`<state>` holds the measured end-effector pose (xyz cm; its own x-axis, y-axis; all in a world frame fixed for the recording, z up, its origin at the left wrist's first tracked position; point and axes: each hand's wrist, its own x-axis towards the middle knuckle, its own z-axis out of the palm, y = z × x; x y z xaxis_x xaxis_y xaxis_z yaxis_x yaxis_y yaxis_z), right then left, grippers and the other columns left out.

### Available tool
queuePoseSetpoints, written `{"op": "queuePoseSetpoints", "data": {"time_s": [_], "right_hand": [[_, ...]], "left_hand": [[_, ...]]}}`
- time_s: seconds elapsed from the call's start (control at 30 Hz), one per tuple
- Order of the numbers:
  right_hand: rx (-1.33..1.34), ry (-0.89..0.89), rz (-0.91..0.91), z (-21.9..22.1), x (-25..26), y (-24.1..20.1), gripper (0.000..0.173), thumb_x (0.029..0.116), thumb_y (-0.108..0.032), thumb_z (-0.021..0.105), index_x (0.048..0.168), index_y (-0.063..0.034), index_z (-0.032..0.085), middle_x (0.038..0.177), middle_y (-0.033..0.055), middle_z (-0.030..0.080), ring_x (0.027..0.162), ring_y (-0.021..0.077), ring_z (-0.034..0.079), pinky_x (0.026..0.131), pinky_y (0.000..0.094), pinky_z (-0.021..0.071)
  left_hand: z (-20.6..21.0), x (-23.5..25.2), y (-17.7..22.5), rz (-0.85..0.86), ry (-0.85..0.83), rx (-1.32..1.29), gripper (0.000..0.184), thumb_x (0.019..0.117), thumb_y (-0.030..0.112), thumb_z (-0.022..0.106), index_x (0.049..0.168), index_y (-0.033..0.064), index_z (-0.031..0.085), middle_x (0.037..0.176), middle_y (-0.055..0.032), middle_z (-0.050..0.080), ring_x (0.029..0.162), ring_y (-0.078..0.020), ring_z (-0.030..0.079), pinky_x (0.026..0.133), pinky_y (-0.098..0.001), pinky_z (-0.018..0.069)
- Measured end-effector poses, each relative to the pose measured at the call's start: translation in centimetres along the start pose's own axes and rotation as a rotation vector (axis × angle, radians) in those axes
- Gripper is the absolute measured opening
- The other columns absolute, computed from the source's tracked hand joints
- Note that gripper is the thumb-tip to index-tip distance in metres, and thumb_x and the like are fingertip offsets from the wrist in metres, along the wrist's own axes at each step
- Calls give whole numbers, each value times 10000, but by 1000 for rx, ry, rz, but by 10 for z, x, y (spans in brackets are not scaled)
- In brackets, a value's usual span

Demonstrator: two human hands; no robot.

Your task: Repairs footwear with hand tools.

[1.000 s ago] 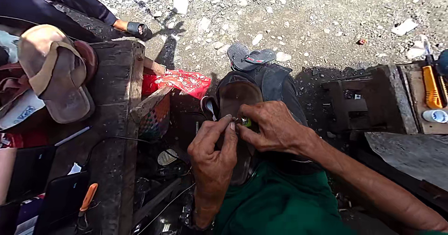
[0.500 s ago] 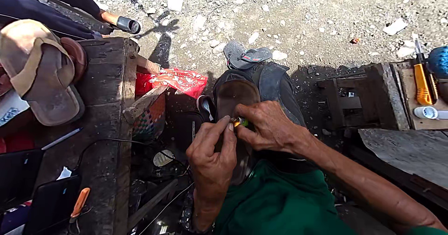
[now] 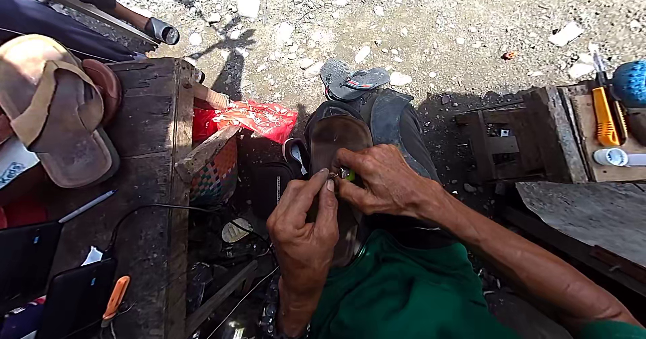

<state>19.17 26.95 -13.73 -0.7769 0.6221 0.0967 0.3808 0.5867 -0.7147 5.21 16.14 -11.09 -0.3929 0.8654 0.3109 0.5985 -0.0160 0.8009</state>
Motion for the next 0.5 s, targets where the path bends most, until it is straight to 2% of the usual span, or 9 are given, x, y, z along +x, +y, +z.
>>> {"op": "queuePoseSetpoints", "data": {"time_s": [0.17,0.33,0.5], "right_hand": [[16,9,-4,0,1,0,285,962,-352,511,900,-130,679,600,-3,544,554,171,570,488,392,391],[9,5,-14,0,1,-1,284,955,-346,512,897,-128,685,597,-3,544,552,171,570,486,389,388],[17,1,-16,0,2,-2,278,953,-337,510,900,-126,683,602,1,548,556,173,572,489,390,389]], "left_hand": [[-2,1,1,-24,-14,-26,192,922,46,661,1058,-48,758,862,-33,694,770,-35,648,693,-157,560],[-1,2,2,-56,-23,-122,375,904,12,661,1229,-167,611,892,-34,742,751,-34,674,678,-177,576],[0,1,3,-69,-10,-168,443,888,-7,664,1275,-193,553,872,-33,737,764,-49,686,698,-193,586]]}}
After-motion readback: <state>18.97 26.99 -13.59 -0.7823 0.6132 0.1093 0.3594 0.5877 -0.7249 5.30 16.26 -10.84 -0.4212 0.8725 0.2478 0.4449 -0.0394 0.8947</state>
